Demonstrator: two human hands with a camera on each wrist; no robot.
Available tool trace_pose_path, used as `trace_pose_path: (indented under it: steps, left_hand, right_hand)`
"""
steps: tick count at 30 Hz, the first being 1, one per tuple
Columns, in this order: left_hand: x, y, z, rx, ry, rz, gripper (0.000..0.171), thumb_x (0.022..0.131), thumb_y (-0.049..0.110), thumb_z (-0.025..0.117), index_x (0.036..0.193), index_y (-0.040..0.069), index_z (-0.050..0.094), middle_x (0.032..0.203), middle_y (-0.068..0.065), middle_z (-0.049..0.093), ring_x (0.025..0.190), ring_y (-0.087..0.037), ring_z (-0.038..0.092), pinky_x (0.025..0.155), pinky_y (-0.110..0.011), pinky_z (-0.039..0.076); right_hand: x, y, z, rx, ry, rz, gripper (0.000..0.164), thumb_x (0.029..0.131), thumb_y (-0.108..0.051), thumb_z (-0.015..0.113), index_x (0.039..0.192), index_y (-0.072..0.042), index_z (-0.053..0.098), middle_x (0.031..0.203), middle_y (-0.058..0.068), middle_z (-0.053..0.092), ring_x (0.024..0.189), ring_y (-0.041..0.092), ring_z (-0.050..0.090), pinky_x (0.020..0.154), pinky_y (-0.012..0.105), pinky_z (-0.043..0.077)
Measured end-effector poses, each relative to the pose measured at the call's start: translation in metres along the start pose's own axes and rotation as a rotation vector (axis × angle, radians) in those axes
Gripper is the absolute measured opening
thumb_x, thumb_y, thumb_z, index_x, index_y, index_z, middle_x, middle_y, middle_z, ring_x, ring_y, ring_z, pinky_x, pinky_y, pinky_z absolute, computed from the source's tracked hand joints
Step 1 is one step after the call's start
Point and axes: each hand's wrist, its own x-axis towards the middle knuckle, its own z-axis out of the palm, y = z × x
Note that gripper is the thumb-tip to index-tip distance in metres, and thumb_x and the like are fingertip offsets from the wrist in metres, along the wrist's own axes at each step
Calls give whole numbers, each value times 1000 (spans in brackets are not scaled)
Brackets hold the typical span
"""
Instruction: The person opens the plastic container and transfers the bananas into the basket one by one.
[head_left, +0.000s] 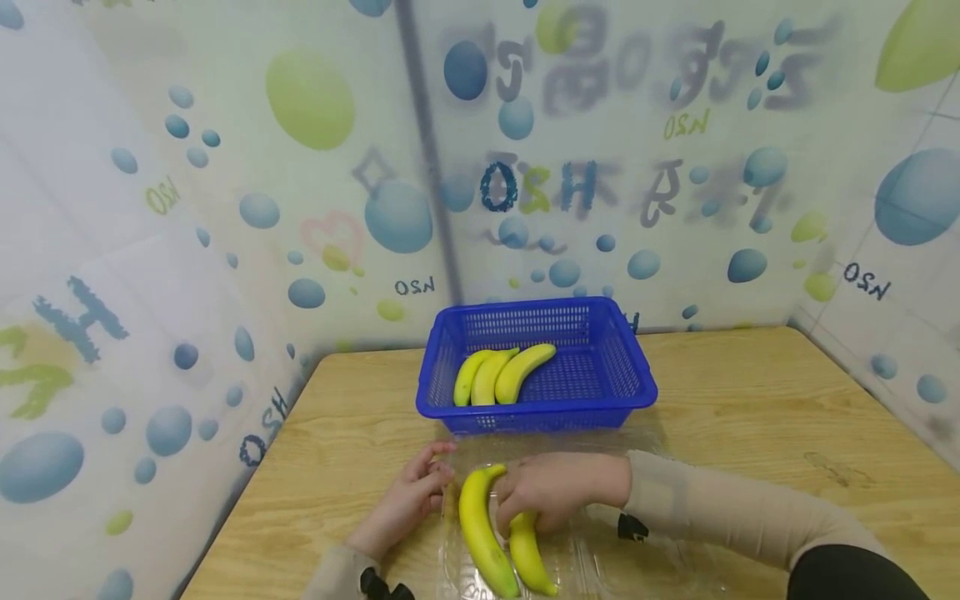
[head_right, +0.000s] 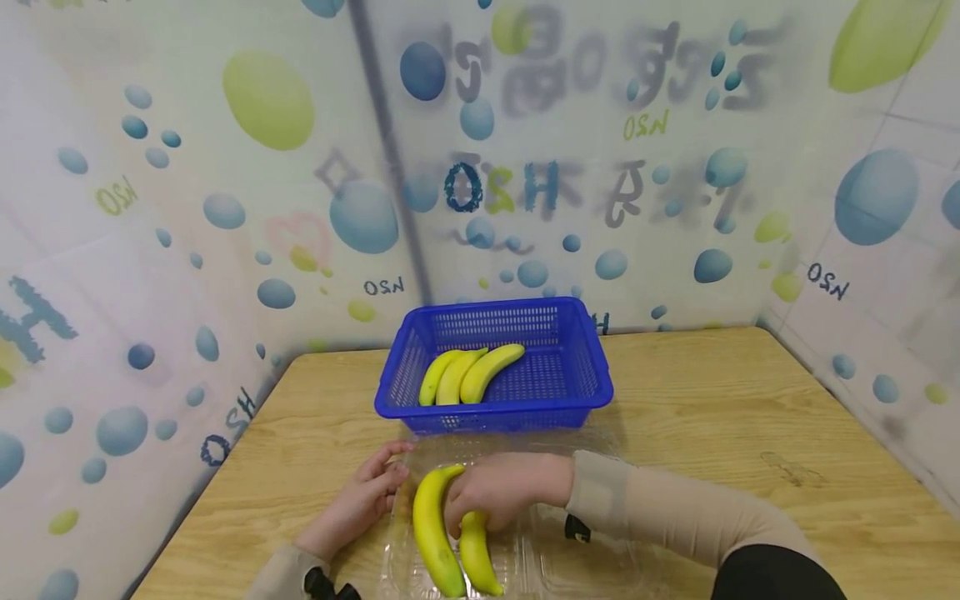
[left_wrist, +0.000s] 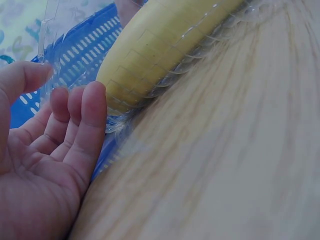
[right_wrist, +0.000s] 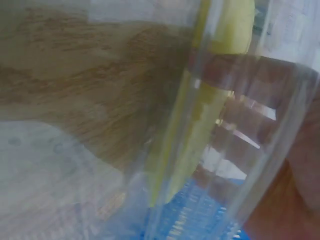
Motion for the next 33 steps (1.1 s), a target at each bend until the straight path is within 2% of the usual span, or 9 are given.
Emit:
trace_pose_path:
  steps: [4,7,13,18,25,33]
  left_hand:
    - [-1,1,0,4,-3,-7,50,98,11,52,138,-6,28,93,-2,51,76,-7,51,63,-22,49]
    - [-1,1,1,-2,-2,-13,51,98,11,52,139,-6,27,93,-1,50,75,-7,51,63,-22,49]
    - [0,0,0,-4,6,-22,50,98,9,51,139,-6,27,92,-1,51,76,-7,51,64,-22,49]
    - [0,1,0,-7,1,-13,49,98,9,50,138,-6,27,92,-1,52,75,-7,51,64,-22,49]
    - [-1,2,0,-2,-1,-12,46,97,9,51,137,-4,31,94,-3,52,76,-7,51,64,-23,49]
    - [-1,2,-1,-2,-14,-19,46,96,9,52,137,-2,33,93,-2,52,74,-7,51,62,-22,48]
  right_hand:
    - [0,1,-2,12,11,0,43,71,-8,75,106,-31,69,94,-16,58,79,-1,49,69,11,38]
    - [-2,3,-9,36,23,13,42,72,-7,74,108,-29,69,98,-14,61,81,0,52,72,11,42]
    - [-11,8,-42,61,73,65,40,79,-9,76,114,-26,68,110,-10,64,96,4,57,85,16,44]
    - [-22,19,-73,70,114,135,34,83,-14,76,115,-24,68,111,-10,64,99,6,58,90,22,46]
    - [-32,54,-101,68,151,264,31,84,-16,76,114,-22,67,109,-6,64,98,13,59,87,28,49]
    - [-37,101,-102,115,88,456,33,85,-12,74,117,-18,66,115,-2,65,103,17,59,91,33,49]
